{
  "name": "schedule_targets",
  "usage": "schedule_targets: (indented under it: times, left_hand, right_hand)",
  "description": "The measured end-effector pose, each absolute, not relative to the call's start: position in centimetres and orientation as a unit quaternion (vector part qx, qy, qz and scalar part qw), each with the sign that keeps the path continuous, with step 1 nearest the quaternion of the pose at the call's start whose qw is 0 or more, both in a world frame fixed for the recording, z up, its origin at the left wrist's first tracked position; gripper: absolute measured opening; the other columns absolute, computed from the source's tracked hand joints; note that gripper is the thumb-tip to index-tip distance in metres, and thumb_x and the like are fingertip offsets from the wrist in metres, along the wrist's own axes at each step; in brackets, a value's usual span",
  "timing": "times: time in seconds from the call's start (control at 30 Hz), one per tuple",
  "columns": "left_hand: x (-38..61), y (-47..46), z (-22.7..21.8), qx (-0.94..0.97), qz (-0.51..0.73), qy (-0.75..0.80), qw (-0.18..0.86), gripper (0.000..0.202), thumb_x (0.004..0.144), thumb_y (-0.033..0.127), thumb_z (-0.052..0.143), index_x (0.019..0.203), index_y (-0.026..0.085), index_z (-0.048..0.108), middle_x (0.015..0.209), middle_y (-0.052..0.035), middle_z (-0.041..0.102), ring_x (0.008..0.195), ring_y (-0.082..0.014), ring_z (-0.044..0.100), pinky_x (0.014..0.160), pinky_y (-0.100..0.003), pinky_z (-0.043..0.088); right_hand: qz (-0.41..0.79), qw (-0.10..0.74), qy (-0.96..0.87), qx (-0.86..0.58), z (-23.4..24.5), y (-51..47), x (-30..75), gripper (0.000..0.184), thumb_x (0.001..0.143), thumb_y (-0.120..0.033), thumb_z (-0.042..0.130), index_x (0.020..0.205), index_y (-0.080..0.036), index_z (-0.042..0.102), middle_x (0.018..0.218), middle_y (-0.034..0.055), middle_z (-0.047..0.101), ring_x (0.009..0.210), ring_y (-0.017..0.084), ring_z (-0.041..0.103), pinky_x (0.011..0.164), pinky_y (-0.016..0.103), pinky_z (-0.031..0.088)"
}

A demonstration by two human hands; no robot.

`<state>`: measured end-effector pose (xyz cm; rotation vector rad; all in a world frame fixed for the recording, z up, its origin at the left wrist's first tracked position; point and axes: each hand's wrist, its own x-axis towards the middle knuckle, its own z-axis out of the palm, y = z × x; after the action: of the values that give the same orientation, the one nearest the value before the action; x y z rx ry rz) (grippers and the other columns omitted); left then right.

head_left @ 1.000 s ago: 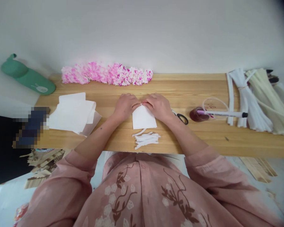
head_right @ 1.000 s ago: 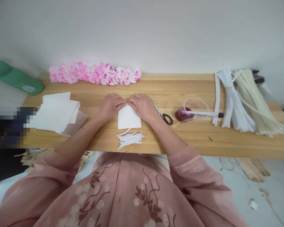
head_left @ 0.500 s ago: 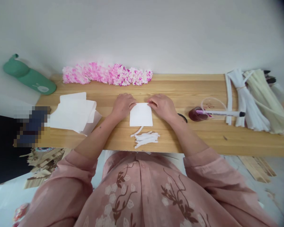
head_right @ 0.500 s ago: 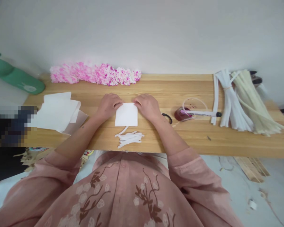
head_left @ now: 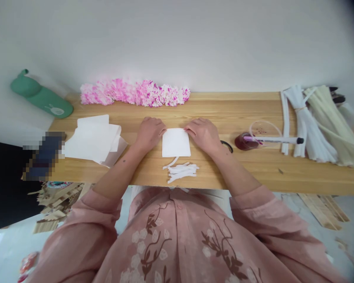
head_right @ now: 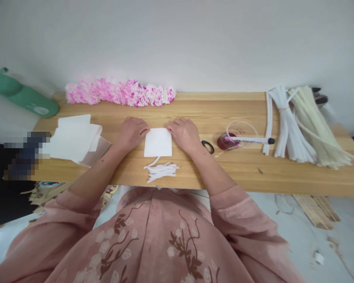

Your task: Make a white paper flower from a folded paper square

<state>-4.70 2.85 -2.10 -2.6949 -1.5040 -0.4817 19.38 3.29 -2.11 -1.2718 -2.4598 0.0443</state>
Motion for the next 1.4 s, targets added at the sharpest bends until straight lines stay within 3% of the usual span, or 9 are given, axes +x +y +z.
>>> schedule_targets:
  times: [0.9,1.4]
  left_hand:
    - [-5.1,2.2,-1.6,-0.880,-0.128,-0.458,0.006,0.023,0.092,0.022,0.046,0.082,0.019,0.066,0.086,-0.0075,0.068,0.084,-0.0236,0.058,0.086,-0.042,0.037]
    - [-4.9,1.7,-1.6,-0.879,-0.121,-0.460,0.033,0.021,0.091,0.020,0.048,0.077,0.018,0.064,0.083,-0.0077,0.068,0.081,-0.0226,0.058,0.082,-0.040,0.039]
  right_hand:
    - [0.041,0.173,-0.871,-0.459,-1.7,3.0,19.6,0.018,0.094,-0.024,0.055,0.090,-0.021,0.073,0.096,0.0070,0.074,0.089,0.024,0.062,0.077,0.035,0.040]
    - [0.018,0.150,-0.874,-0.461,-1.3,2.6,19.6,0.024,0.096,-0.026,0.052,0.087,-0.020,0.073,0.095,0.0070,0.073,0.089,0.023,0.061,0.067,0.033,0.038]
